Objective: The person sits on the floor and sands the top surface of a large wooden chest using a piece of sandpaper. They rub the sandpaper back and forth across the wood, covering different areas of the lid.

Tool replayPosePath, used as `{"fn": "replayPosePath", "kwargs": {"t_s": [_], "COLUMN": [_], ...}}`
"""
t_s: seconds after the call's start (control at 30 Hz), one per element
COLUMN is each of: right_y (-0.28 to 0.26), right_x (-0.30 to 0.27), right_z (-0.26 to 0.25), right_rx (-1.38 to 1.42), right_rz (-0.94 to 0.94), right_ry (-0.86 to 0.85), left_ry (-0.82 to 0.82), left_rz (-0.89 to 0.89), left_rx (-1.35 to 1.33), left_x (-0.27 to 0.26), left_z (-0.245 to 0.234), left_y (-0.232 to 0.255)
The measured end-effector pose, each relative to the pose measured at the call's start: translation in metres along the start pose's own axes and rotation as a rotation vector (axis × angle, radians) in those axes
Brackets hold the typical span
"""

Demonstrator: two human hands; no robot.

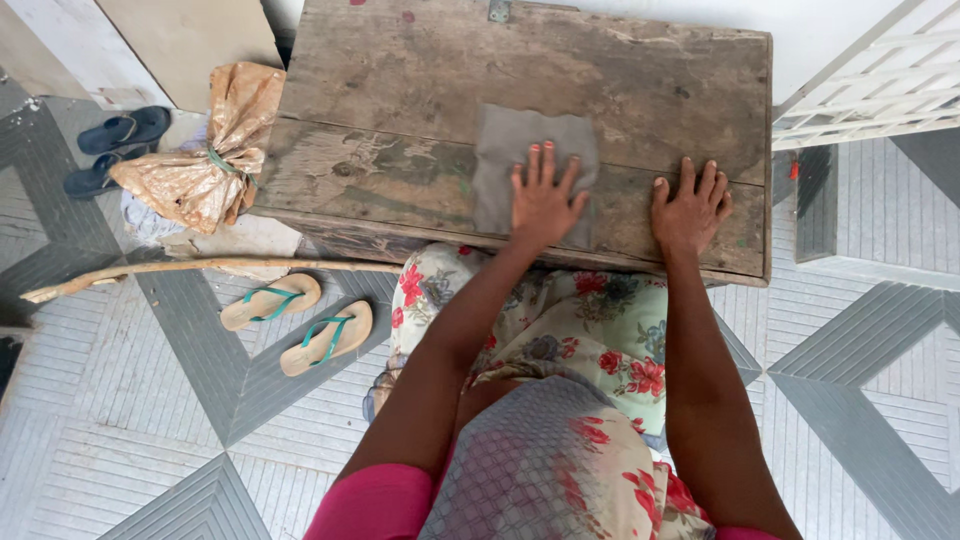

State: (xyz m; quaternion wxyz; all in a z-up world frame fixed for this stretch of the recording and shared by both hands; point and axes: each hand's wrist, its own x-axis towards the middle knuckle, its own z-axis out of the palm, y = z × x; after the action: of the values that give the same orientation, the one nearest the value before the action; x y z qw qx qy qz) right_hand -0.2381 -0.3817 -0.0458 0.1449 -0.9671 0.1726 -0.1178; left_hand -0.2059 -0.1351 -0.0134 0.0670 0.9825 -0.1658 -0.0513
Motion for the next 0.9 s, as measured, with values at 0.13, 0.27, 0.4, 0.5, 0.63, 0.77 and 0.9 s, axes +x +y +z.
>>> {"fn": "replayPosePath", "kwargs": {"t_s": [0.13,0.27,0.4,0.5,0.63,0.77,0.9], "right_y": [0.003,0.006,0.007,0.005,0.003,0.001,0.002], "right_x": [-0.002,0.0,-0.001,-0.001,-0.002,-0.002,-0.001], "right_z": [0.004,0.009,0.008,0.004,0.002,0.002,0.003], "right_rx": [0.007,-0.004,0.003,0.019,0.019,0.015,0.024], "right_rz": [-0.035,-0.059,-0.039,-0.045,-0.031,-0.031,-0.029], "right_ry": [0.053,0.07,0.056,0.044,0.027,0.031,0.038], "left_ry": [0.061,0.064,0.065,0.075,0.184,0.277,0.311], "left_rz": [0.128,0.083,-0.105,-0.273,-0.467,-0.645,-0.772], "left_rx": [-0.048,-0.062,-0.044,-0.023,-0.011,-0.041,-0.043], "left_x": [-0.007,0.001,0.013,0.012,-0.009,-0.045,-0.07], "left_z": [0.016,0.01,-0.009,-0.023,-0.03,-0.037,-0.036], "left_y": [0.027,0.002,-0.065,-0.132,-0.221,-0.293,-0.329]}}
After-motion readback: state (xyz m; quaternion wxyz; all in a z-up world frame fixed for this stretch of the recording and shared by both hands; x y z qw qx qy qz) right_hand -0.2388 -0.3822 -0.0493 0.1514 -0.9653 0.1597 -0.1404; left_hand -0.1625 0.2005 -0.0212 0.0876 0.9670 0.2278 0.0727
